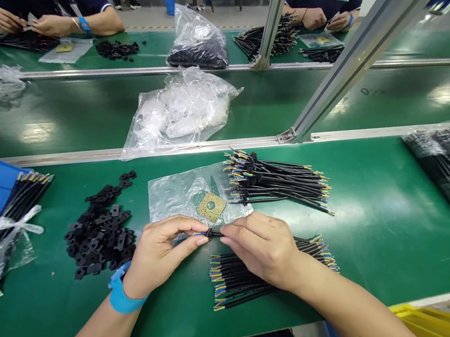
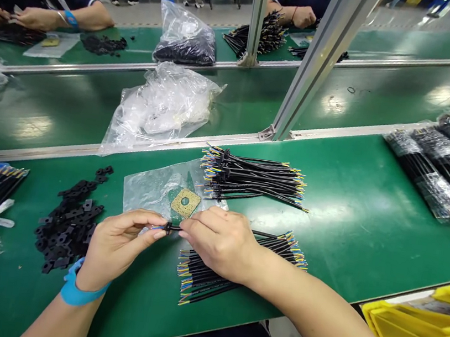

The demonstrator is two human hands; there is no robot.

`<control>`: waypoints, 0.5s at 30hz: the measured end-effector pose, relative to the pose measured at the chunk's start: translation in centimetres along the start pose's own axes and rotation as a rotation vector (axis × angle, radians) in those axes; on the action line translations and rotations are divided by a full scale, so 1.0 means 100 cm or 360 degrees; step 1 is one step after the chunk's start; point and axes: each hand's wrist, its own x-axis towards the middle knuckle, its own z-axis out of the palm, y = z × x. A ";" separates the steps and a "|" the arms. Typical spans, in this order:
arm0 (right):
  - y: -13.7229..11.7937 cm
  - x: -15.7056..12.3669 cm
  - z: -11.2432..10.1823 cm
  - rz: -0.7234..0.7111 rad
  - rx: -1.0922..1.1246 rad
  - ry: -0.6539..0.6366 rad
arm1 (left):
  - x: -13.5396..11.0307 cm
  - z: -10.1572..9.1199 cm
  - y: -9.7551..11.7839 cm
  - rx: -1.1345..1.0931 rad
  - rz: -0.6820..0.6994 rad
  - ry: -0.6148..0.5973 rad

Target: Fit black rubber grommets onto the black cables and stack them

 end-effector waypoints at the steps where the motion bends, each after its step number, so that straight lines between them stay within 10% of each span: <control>1: -0.001 0.000 0.001 0.0042 0.0073 -0.0011 | 0.000 0.000 0.001 0.0046 0.0051 -0.0008; 15: -0.007 0.004 0.000 0.0334 0.0627 -0.0187 | 0.002 0.000 0.009 0.0033 0.0303 -0.0048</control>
